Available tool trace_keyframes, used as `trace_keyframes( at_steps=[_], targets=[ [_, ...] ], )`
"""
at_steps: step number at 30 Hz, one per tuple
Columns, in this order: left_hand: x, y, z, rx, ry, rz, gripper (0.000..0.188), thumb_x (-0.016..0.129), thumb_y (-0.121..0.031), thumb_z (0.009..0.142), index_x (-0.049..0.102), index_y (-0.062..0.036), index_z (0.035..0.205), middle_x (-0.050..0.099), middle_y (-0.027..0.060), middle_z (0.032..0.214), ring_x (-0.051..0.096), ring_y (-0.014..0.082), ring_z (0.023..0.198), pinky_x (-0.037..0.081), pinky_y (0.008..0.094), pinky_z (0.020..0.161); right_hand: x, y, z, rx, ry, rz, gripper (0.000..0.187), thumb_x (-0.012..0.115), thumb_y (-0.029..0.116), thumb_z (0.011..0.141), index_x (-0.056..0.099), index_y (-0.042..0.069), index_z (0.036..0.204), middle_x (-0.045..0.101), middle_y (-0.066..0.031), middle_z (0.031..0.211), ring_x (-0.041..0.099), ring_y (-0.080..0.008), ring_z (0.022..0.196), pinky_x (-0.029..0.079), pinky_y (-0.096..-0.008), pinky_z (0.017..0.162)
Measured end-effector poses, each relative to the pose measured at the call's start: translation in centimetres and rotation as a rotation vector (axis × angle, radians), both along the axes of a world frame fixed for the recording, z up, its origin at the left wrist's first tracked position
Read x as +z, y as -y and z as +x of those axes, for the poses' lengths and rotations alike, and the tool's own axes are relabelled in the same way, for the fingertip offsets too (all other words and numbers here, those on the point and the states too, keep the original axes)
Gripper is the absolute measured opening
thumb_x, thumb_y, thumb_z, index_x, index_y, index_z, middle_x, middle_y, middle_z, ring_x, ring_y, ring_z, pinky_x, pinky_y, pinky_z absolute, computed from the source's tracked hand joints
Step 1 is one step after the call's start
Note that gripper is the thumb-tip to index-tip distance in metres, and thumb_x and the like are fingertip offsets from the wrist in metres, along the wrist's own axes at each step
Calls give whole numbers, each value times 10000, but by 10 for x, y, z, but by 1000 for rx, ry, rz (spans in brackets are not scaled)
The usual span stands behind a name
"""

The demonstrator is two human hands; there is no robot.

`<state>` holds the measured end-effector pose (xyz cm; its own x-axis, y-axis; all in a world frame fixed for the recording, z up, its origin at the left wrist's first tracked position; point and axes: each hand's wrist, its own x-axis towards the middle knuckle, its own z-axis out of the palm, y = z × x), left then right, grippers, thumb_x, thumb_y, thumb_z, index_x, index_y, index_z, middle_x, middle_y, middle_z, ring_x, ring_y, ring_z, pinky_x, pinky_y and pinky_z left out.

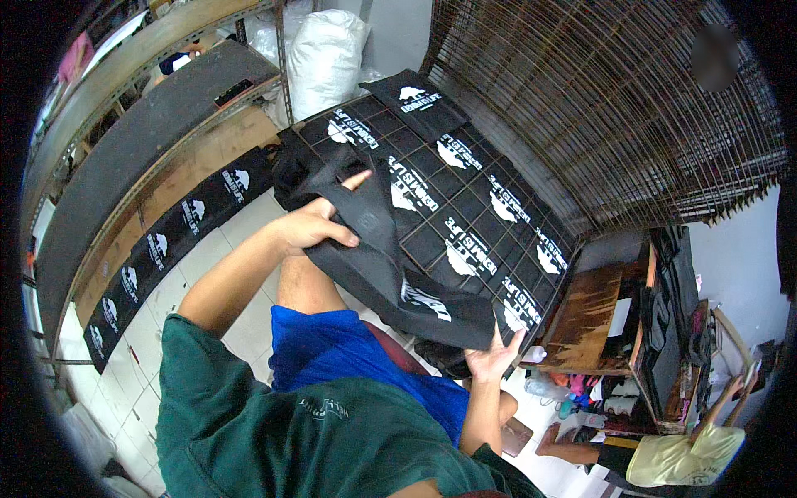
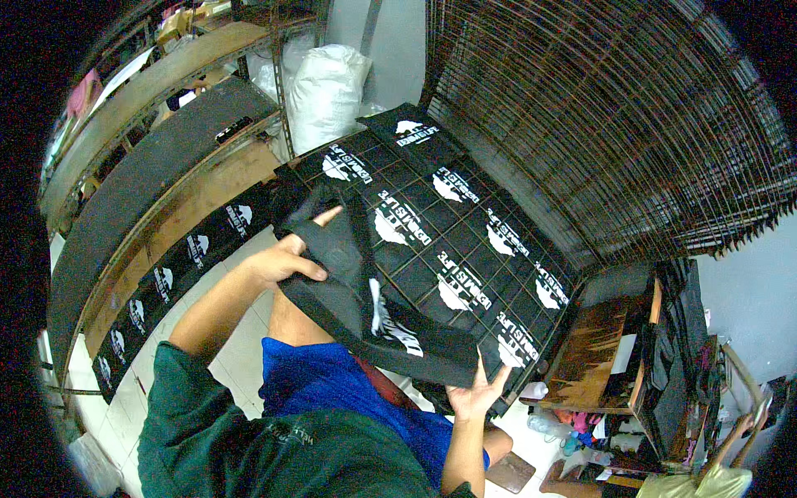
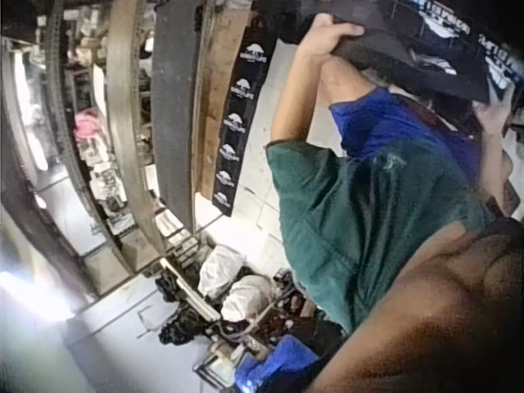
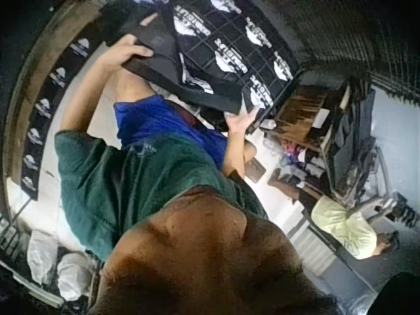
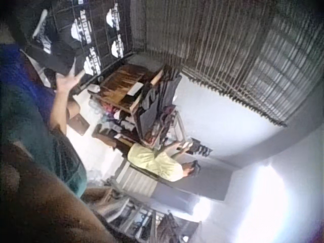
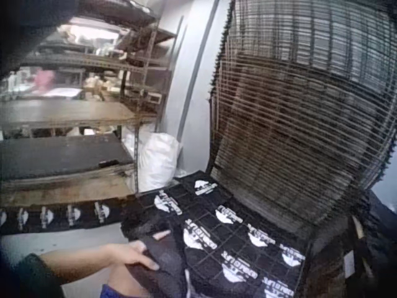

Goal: The person sits on the floor and repeatedly picks up black tote bags from a nearby table, places them into a large wire cage, and arranges them into a neat stack. The process is repeated for multiple bags throughout the clip.

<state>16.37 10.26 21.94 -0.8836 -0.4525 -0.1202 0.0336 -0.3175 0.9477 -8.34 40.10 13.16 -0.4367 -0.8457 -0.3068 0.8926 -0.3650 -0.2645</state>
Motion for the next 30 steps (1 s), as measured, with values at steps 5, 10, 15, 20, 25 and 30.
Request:
trace_keyframes(
  at_steps=[5,10,15,20,25,30],
  targets=[
    [14,72,19,85,-16,88,931,618,11,560,256,-119,1408,530,90,1179,534,229,1033,420,329,918,14,70,-19,183,-449,187,496,496,91,775,446,17,1263,531,-123,1211,501,-280,1119,435,-434,916],
    [40,186,17,169,234,-93,534,605,-4,594,530,-23,1122,632,90,921,613,183,784,507,298,720,37,188,-31,226,-709,175,705,478,-47,734,266,96,1391,419,-103,1331,438,-247,1191,355,-456,989],
    [18,337,18,187,299,-309,562,616,-2,636,489,-14,1184,603,84,1033,582,182,877,464,311,785,17,296,-32,136,-783,138,761,475,-89,780,157,157,1426,464,-109,1290,447,-233,1178,363,-430,982],
    [-8,409,-16,418,558,-669,663,728,-157,641,434,41,1202,507,126,1207,469,209,1096,375,303,914,-45,373,-20,100,-831,352,753,474,-28,847,66,222,1429,529,-67,1149,566,-172,892,520,-407,643],
    [-145,517,-54,748,530,-688,745,747,-177,633,425,38,1270,593,196,1090,591,240,963,440,312,858,-137,445,-12,106,-833,513,729,476,-24,857,67,193,1420,517,-118,1109,558,-190,791,553,-333,579],
    [-289,592,-15,754,796,-919,736,676,-109,626,411,14,1303,629,187,1028,607,250,931,452,309,828,-162,461,10,255,-829,632,737,460,-39,849,40,155,1423,527,-137,1128,575,-202,844,548,-309,552]
  ],
)
